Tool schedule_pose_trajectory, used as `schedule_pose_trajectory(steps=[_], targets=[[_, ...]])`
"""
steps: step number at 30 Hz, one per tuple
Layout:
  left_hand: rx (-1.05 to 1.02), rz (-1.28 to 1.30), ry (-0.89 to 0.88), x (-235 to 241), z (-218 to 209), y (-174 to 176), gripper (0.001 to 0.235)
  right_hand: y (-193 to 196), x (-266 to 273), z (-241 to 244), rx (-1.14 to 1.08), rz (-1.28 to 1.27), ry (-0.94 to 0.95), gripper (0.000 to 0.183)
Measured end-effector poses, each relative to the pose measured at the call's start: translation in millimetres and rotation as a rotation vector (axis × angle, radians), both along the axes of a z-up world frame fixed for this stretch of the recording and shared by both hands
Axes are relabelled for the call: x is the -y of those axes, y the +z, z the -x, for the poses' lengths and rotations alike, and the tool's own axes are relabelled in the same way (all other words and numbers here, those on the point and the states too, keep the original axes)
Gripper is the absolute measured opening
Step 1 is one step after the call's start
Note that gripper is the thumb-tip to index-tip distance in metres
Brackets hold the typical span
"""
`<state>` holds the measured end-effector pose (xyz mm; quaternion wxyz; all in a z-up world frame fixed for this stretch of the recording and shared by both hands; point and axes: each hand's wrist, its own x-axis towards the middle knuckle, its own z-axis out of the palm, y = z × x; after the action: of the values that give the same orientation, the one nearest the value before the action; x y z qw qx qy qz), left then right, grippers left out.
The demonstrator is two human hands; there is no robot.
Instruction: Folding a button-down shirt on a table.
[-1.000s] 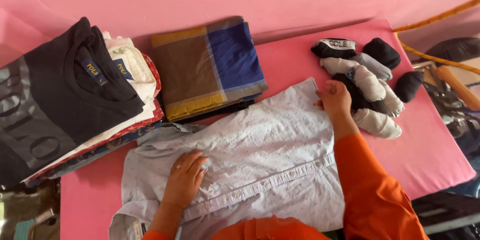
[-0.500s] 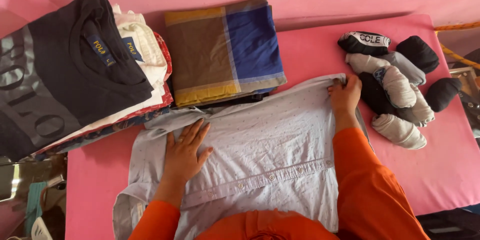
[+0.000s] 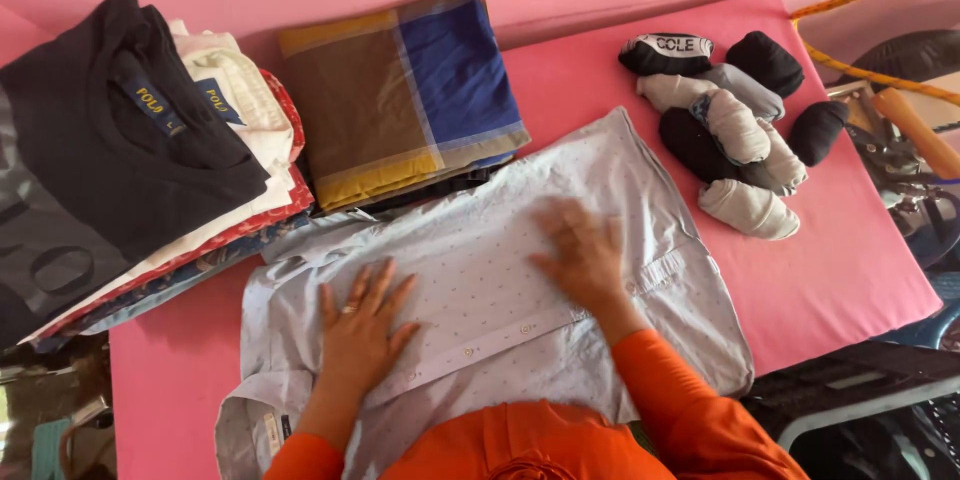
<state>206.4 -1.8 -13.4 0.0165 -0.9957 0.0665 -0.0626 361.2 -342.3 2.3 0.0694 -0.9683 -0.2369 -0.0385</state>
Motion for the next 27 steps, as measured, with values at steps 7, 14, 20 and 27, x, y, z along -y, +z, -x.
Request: schedule_pose_trajectory(steps=[7, 14, 20, 27], targets=[[-0.167, 0.130, 0.497, -54, 30, -7, 0.076, -15, 105, -44, -0.126, -0.046, -0.535, 0.077], [-0.106, 0.774, 0.624, -98, 25, 28, 0.044, -48, 163, -80, 0.122, -0.235, -0.449, 0.054], [0.100, 0.673, 0.869, -187, 52, -46, 0.047, -63, 184, -122, -0.090, -0.196, -0.664, 0.057], [-0.272, 0.644, 1.104, -146, 50, -6, 0.077, -84, 210, -153, -0.419, -0.184, -0.511, 0.051]])
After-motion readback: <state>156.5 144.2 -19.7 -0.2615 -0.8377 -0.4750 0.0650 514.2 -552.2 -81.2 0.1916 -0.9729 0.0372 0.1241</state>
